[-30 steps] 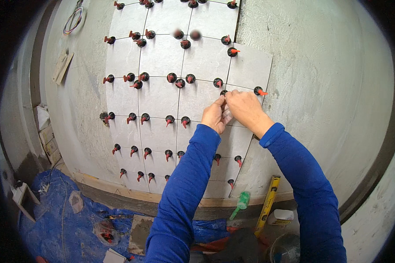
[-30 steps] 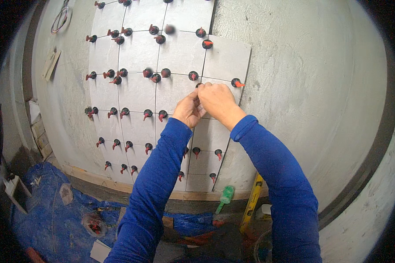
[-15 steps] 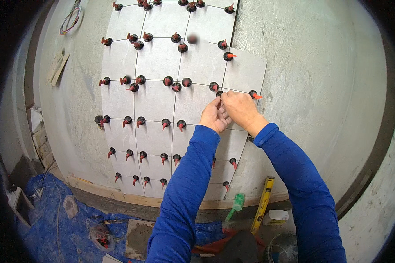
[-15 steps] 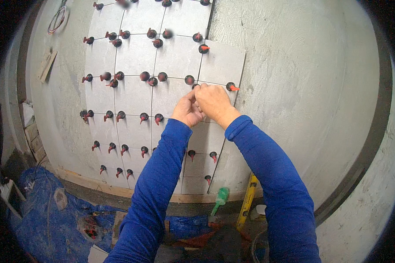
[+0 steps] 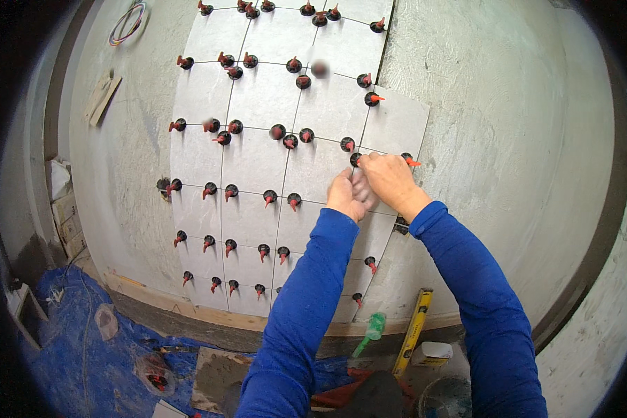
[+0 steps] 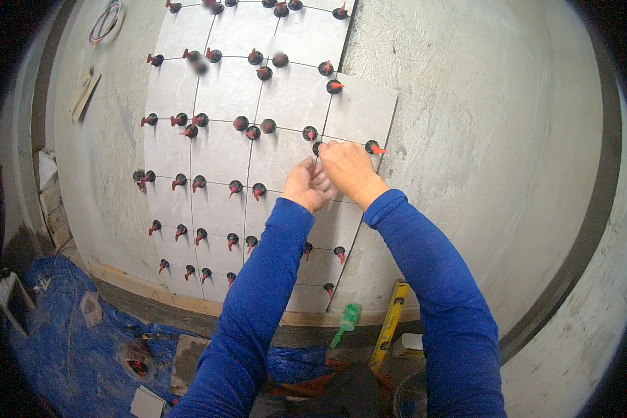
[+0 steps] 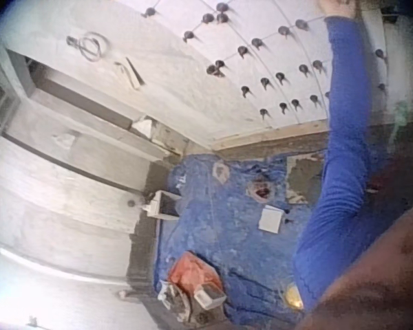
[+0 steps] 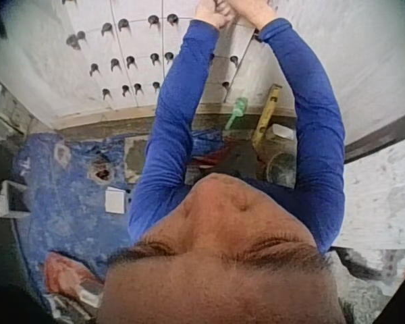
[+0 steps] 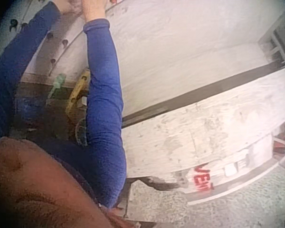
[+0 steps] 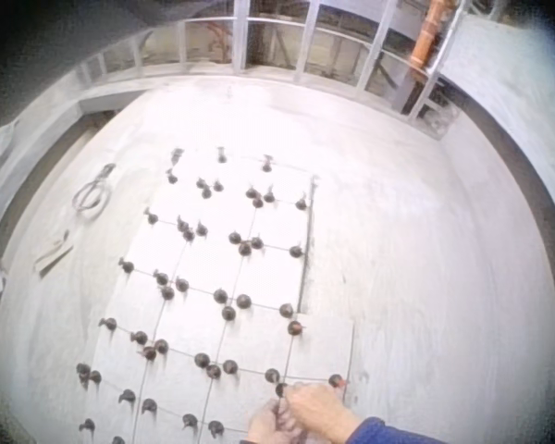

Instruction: The person installs white ceramic tiles on a wall using red and black tile leveling clips and wedges. They use a green rubber mallet to tap the tiles into place and adjust the leveling system to ensure even spacing and alignment.

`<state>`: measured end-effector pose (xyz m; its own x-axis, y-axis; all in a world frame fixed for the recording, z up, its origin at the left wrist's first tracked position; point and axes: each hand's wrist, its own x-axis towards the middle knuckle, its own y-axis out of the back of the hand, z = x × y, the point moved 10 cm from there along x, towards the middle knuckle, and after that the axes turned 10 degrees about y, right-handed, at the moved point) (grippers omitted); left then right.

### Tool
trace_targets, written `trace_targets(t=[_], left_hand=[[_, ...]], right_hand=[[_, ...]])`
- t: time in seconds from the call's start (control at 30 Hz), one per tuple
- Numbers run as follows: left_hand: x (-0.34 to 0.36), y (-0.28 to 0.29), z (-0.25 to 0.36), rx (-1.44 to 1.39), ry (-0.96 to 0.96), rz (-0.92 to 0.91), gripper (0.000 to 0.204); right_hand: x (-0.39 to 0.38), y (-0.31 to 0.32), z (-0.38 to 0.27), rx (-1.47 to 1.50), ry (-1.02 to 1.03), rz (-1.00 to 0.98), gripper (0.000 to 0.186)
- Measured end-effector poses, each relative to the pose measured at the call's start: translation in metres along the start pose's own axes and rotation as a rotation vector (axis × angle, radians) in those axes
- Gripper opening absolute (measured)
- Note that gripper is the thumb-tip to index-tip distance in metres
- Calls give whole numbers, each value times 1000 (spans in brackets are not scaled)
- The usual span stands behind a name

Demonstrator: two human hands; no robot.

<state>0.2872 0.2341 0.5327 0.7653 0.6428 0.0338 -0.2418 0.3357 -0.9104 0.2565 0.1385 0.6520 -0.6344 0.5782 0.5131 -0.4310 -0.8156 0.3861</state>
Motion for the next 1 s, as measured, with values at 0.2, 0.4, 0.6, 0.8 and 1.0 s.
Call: trace_targets(t=[0.2,0.4,0.6,0.8,1.0], left_hand=[[21,-39,7,-217,-7,-404,44],[9,7,6,-192,-95,19,40],[10,-43,-3,-295,61,-432,45],[19,-43,-4,-323,-36,-479,42],[44,-36,7,-255,-27,-373,25]], right_hand=[[3,-2,-2,-22,-14,-34,12],[4,-4,0,16,-1,-38,14],[5,-9,-2,-24,-5,-111,15],[7,-6,2,4,24,-72,15],[8,-11,-6,11,79,-88,12]])
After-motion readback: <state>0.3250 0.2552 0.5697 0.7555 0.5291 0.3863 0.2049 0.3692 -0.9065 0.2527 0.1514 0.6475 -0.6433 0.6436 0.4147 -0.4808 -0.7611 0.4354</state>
